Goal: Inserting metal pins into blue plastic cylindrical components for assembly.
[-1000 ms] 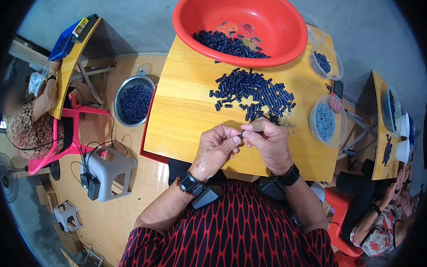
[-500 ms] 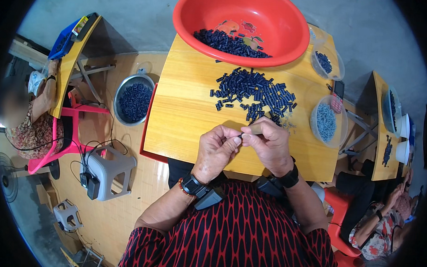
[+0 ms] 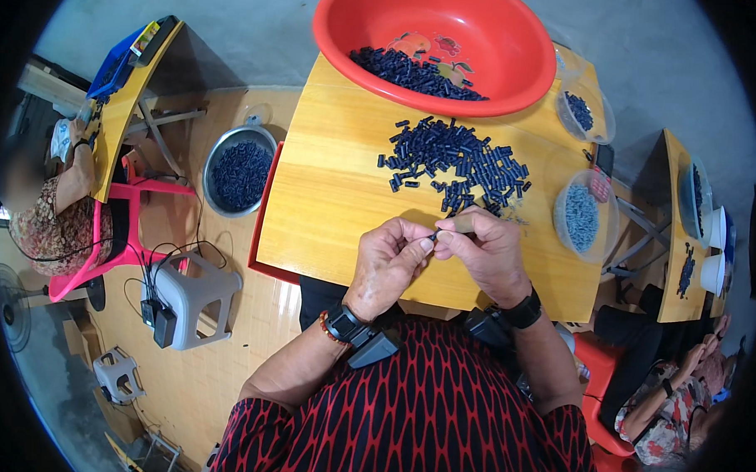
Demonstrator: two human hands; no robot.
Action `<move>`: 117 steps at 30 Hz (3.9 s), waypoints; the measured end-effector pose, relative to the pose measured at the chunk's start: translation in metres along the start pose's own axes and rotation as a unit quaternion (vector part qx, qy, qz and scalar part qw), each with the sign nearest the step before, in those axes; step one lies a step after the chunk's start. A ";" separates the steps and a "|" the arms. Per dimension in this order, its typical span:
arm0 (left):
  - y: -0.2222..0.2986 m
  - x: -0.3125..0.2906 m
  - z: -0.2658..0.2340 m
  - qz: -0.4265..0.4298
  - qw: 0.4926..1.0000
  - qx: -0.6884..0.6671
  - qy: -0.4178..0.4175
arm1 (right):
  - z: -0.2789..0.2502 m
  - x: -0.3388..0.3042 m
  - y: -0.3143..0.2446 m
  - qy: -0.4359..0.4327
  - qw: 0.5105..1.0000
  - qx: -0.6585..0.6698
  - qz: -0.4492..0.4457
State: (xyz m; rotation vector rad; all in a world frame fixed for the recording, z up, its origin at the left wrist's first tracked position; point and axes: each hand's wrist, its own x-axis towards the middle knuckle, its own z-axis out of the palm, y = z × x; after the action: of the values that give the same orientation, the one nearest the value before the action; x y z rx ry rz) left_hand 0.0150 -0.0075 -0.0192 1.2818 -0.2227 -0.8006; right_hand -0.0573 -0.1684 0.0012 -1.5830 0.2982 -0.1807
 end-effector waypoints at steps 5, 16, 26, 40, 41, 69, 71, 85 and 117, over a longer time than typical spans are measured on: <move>0.000 0.001 -0.001 -0.006 1.000 -0.010 -0.009 | -0.001 0.001 -0.011 -0.013 0.999 -0.037 -0.009; -0.002 0.002 -0.003 -0.003 1.000 -0.009 -0.016 | 0.004 0.002 -0.010 0.004 0.999 -0.036 0.010; -0.003 0.001 -0.002 -0.002 1.000 -0.017 -0.004 | 0.008 0.001 0.001 0.016 0.998 -0.043 -0.039; -0.004 -0.002 0.005 0.008 0.999 -0.025 0.024 | 0.020 -0.006 0.015 0.081 0.996 0.001 -0.033; -0.004 -0.002 0.006 0.010 0.999 -0.030 0.027 | 0.021 -0.007 0.018 0.082 0.995 -0.030 -0.049; 0.005 -0.008 -0.002 -0.043 0.990 -0.126 -0.037 | 0.009 -0.013 -0.014 -0.055 0.944 -0.271 -0.177; 0.009 -0.014 -0.003 -0.041 0.995 -0.082 -0.033 | 0.011 -0.016 -0.020 -0.047 0.945 -0.271 -0.175; 0.010 -0.028 0.001 0.013 1.000 0.008 -0.006 | 0.024 -0.029 -0.015 -0.034 0.889 -0.368 -0.269; -0.037 -0.050 -0.218 0.098 0.849 -0.049 0.516 | -0.085 -0.050 0.014 0.149 0.851 -0.496 -0.084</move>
State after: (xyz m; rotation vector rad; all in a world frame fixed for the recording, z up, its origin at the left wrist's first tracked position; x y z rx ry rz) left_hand 0.0878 0.1884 -0.1058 1.3983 0.5464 0.1276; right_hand -0.1309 -0.2351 -0.0062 -2.6239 0.5470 -0.4629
